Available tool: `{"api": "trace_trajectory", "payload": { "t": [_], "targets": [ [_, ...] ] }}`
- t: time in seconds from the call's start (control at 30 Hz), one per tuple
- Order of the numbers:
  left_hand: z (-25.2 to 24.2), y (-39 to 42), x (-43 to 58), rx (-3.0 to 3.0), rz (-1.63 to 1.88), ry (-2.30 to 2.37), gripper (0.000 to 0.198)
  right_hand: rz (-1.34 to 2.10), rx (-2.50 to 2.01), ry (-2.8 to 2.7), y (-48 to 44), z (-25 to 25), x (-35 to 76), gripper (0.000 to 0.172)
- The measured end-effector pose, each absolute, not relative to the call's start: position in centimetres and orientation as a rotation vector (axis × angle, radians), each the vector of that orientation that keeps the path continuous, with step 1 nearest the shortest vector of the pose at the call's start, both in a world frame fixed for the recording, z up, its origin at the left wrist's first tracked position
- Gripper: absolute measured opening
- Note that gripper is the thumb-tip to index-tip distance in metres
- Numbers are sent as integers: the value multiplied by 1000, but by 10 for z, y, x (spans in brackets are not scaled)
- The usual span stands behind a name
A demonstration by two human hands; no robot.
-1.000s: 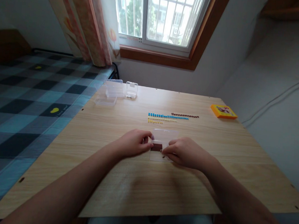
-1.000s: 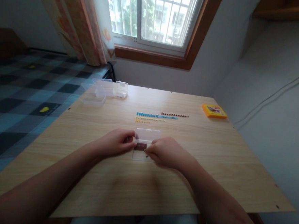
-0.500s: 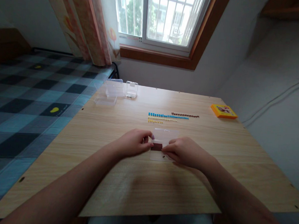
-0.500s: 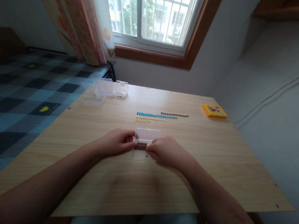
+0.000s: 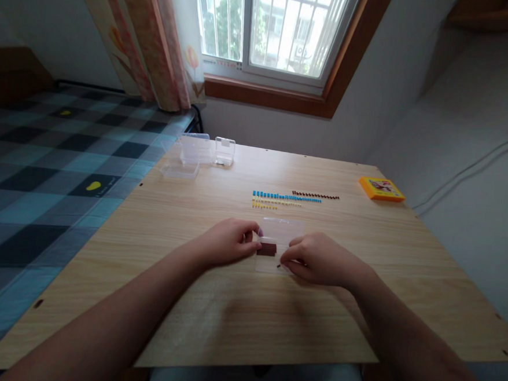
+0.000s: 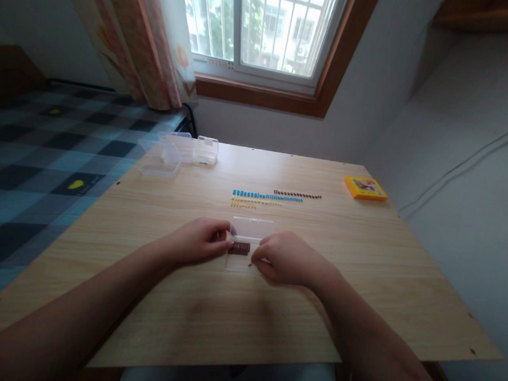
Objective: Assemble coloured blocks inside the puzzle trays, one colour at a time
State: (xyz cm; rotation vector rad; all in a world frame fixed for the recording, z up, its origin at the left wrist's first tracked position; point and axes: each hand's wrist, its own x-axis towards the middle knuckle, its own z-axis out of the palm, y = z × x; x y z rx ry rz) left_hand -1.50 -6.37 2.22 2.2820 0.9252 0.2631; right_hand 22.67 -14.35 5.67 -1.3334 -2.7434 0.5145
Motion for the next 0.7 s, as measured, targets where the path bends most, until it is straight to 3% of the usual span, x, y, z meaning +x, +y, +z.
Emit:
{"api": "trace_trajectory", "payload": {
  "t": [0.7],
  "targets": [
    [21, -63, -15, 2269, 270, 930, 21, 395, -1347, -2671, -139, 43, 227, 21]
  ]
}}
